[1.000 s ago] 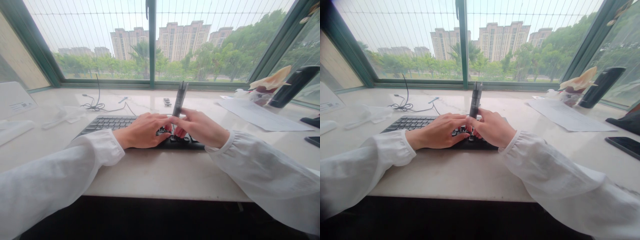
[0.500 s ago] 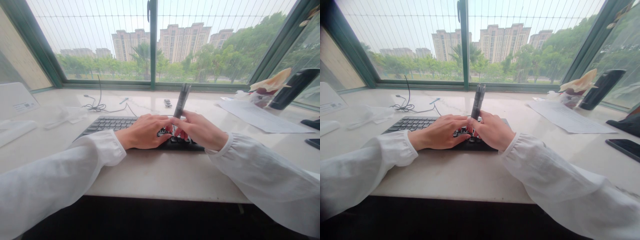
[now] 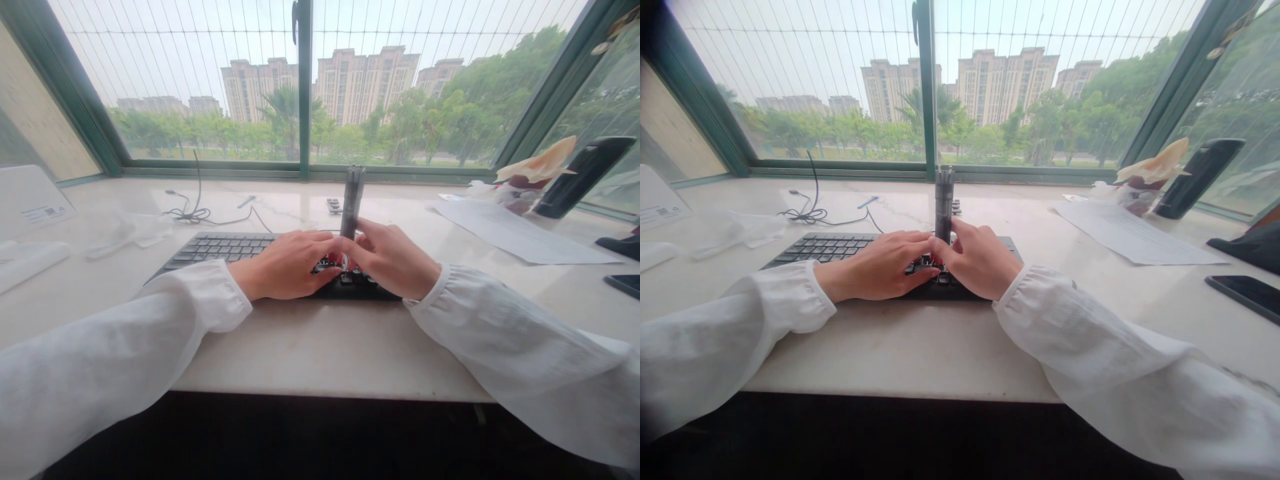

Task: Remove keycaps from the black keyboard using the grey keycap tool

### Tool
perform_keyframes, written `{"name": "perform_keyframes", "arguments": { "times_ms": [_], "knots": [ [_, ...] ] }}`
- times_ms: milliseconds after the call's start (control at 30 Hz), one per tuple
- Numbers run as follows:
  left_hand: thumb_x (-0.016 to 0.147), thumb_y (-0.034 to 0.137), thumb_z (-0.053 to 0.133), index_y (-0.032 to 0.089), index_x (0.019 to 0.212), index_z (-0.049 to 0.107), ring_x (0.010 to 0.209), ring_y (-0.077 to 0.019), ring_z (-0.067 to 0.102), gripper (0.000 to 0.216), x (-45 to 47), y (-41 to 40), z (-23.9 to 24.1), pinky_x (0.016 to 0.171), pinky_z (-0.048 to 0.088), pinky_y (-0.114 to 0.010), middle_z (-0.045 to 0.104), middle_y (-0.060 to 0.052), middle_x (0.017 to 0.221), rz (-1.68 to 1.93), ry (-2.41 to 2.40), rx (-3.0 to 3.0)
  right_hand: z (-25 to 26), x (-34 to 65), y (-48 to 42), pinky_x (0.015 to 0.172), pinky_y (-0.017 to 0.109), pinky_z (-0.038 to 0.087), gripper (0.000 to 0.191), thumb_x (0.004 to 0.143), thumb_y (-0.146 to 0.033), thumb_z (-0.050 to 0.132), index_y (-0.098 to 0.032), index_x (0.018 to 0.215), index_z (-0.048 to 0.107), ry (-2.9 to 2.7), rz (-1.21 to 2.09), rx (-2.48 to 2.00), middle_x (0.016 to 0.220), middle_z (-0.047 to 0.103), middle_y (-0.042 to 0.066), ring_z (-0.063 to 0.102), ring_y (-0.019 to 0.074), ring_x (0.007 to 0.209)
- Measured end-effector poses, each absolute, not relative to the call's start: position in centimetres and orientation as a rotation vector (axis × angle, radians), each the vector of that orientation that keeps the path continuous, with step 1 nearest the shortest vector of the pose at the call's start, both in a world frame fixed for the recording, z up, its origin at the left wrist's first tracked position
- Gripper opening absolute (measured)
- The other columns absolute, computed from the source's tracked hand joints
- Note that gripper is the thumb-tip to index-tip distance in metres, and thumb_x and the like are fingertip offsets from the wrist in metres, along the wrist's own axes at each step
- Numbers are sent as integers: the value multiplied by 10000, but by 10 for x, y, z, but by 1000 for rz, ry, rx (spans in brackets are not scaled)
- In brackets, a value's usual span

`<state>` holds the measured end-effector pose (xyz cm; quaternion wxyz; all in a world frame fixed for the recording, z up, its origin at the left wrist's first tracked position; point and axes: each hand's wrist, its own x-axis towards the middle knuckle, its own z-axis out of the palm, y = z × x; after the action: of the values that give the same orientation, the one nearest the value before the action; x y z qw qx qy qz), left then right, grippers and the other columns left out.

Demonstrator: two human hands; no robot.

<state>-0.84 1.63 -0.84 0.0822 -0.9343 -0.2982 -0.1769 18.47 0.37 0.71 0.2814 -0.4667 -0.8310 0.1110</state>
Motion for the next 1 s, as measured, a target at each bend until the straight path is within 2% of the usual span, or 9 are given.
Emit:
{"name": "perform_keyframes", "arguments": {
  "times_ms": [167,400,667,867,1000],
  "knots": [
    [902,281,512,209,1079,563,869,-178,608,198,-11,17,-8,729,437,-287,634,-20,971,-562,-869,-2822,8,186,5,491,223,310,229,900,-431,492,-233,925,605,-2240,294,-1191,544,586,-55,492,109,471],
    [952,235,419,183,1053,574,839,-167,596,192,-11,18,-7,745,440,-281,626,-37,924,-561,-844,-2879,7,187,7,497,214,353,249,899,-454,499,-234,959,599,-2210,381,-1205,601,656,-45,548,110,498],
    [962,251,404,184,1048,624,936,-178,608,245,-11,19,-8,833,457,-303,641,-63,1035,-565,-854,-2906,6,188,9,522,223,397,282,888,-473,522,-220,975,608,-2146,464,-1268,631,683,-17,621,139,561],
    [930,311,499,214,1041,637,949,-175,617,201,-10,18,-8,816,464,-292,653,-39,1033,-577,-895,-2874,5,188,9,516,236,417,304,898,-481,503,-210,986,608,-2131,513,-1262,620,675,-13,617,144,524],
    [889,354,569,226,960,680,836,-158,637,183,-10,16,-6,751,470,-273,677,-18,910,-649,-988,-2850,4,188,10,499,239,414,311,896,-482,506,-208,1001,608,-2129,521,-1268,619,675,-9,619,150,516]
  ]
}}
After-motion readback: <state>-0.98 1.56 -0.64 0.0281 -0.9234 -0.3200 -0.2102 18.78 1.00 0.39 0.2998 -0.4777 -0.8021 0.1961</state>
